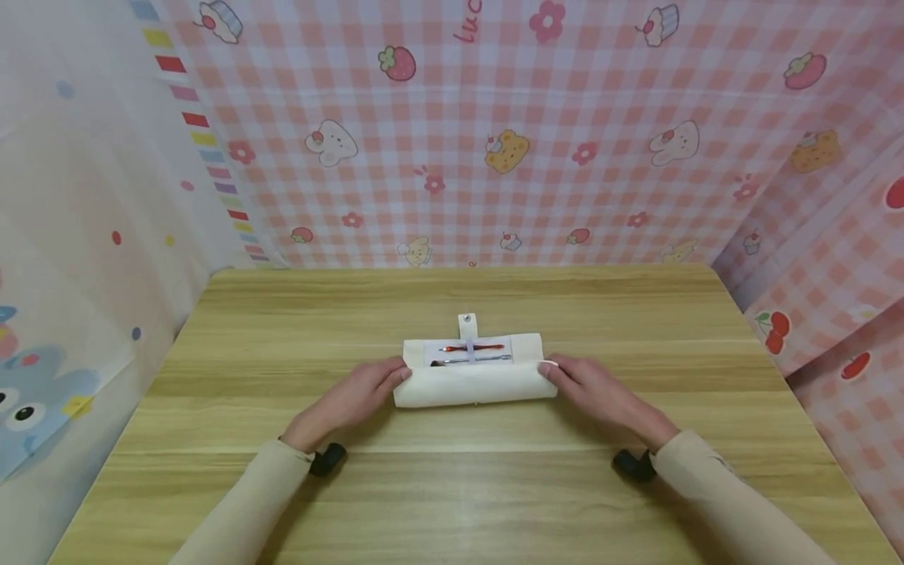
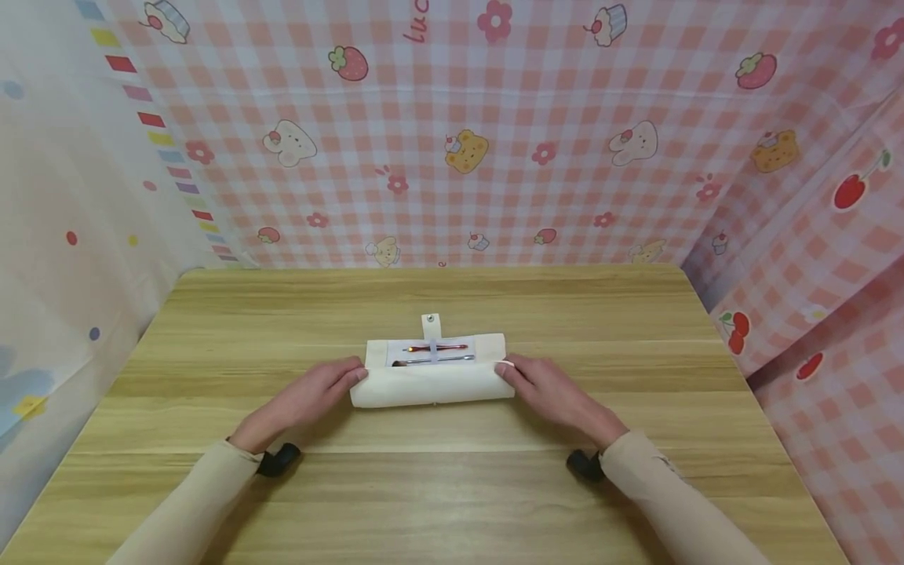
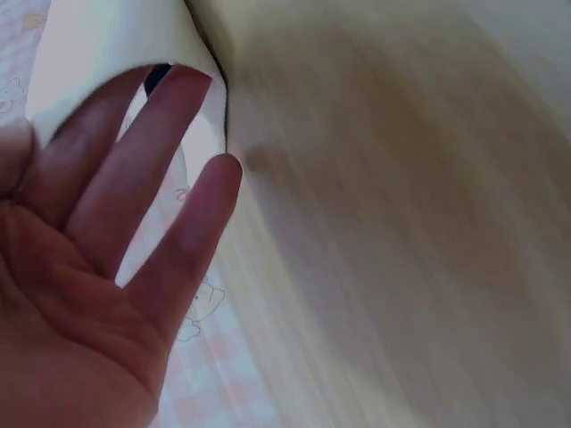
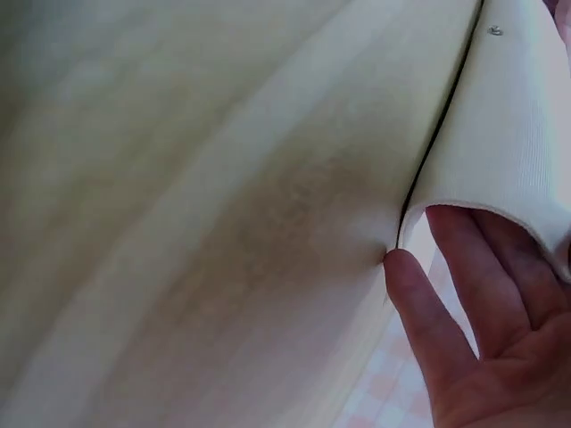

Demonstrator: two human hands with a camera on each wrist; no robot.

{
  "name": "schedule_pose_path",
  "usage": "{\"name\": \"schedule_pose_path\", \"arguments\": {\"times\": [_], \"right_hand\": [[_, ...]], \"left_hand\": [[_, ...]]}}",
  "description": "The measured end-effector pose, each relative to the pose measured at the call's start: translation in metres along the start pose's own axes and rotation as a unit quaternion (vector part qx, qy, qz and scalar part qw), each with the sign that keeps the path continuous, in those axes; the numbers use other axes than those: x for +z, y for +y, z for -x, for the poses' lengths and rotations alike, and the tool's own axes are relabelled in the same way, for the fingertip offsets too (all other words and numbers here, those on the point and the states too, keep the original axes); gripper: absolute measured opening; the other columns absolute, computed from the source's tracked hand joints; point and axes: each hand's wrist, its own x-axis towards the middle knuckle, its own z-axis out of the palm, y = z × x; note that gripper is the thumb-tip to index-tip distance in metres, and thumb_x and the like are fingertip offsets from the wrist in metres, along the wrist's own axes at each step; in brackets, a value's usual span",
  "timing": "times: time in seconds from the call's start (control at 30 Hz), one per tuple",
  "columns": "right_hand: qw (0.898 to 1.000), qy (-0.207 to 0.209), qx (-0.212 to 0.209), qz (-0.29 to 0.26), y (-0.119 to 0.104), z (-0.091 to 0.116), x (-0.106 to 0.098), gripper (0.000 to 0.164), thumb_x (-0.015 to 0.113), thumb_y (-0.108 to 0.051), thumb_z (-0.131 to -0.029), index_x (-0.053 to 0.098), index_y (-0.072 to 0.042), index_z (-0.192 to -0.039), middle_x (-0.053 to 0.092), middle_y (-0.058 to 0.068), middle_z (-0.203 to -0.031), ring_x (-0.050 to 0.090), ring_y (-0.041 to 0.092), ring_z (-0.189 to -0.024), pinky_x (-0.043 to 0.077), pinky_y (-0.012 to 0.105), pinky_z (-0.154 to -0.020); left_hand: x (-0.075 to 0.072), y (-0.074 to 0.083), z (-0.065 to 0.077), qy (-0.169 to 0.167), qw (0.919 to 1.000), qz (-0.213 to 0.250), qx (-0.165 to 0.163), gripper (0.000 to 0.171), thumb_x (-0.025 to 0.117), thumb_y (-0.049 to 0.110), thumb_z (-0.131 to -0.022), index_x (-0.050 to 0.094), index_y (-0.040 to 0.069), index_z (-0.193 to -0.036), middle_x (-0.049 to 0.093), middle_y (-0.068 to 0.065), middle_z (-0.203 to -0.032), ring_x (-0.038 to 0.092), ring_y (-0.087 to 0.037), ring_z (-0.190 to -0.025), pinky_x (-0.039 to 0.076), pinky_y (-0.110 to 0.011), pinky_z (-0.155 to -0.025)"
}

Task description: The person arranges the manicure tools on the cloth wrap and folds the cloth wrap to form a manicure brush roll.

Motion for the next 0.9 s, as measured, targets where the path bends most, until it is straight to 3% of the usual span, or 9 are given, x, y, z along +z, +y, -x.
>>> {"name": "schedule_pose_path", "arguments": {"times": [0.17, 0.3, 0.53, 0.77, 0.9], "right_hand": [[0.999, 0.032, 0.012, 0.0, -0.001, -0.007, 0.002, 0.031, 0.05, -0.033, -0.111, 0.063, -0.013, -0.09, 0.045, -0.006, -0.072, 0.046, 0.012, -0.069, 0.039, 0.028, -0.066], [0.999, 0.047, 0.023, 0.0, -0.002, -0.015, 0.002, 0.035, 0.052, -0.032, -0.11, 0.059, -0.013, -0.083, 0.042, -0.005, -0.07, 0.044, 0.013, -0.067, 0.037, 0.028, -0.063], [0.997, 0.053, 0.048, -0.004, -0.002, -0.025, 0.001, 0.04, 0.055, -0.031, -0.109, 0.052, -0.012, -0.074, 0.04, -0.004, -0.063, 0.04, 0.013, -0.058, 0.033, 0.025, -0.055], [0.997, 0.037, 0.069, 0.002, -0.002, -0.029, 0.0, 0.04, 0.056, -0.031, -0.108, 0.055, -0.012, -0.074, 0.045, -0.003, -0.064, 0.044, 0.014, -0.06, 0.035, 0.026, -0.057], [0.996, 0.029, 0.075, 0.029, -0.003, -0.033, -0.001, 0.039, 0.055, -0.03, -0.107, 0.055, -0.012, -0.072, 0.045, -0.002, -0.065, 0.044, 0.014, -0.06, 0.036, 0.028, -0.058]], "left_hand": [[0.001, 0.0, -0.007, 0.028, 0.9996, -0.001, -0.01, 0.019, 0.048, 0.016, -0.111, 0.06, 0.007, -0.1, 0.048, 0.002, -0.076, 0.051, -0.016, -0.075, 0.046, -0.034, -0.071], [0.001, -0.001, -0.012, 0.033, 0.9989, 0.005, -0.032, 0.021, 0.046, 0.017, -0.112, 0.057, 0.006, -0.097, 0.038, 0.003, -0.07, 0.042, -0.013, -0.064, 0.039, -0.029, -0.06], [0.0, 0.0, -0.02, 0.029, 0.9973, 0.005, -0.067, 0.024, 0.046, 0.018, -0.112, 0.061, 0.003, -0.1, 0.042, 0.001, -0.07, 0.043, -0.014, -0.064, 0.04, -0.03, -0.06], [-0.003, 0.002, -0.023, 0.017, 0.9958, 0.016, -0.088, 0.029, 0.051, 0.02, -0.109, 0.06, 0.007, -0.086, 0.044, 0.002, -0.065, 0.041, -0.013, -0.059, 0.036, -0.028, -0.056], [-0.002, 0.002, -0.026, 0.014, 0.9939, 0.003, -0.109, 0.028, 0.055, 0.022, -0.107, 0.064, 0.007, -0.085, 0.046, 0.002, -0.064, 0.043, -0.012, -0.058, 0.036, -0.027, -0.056]]}}
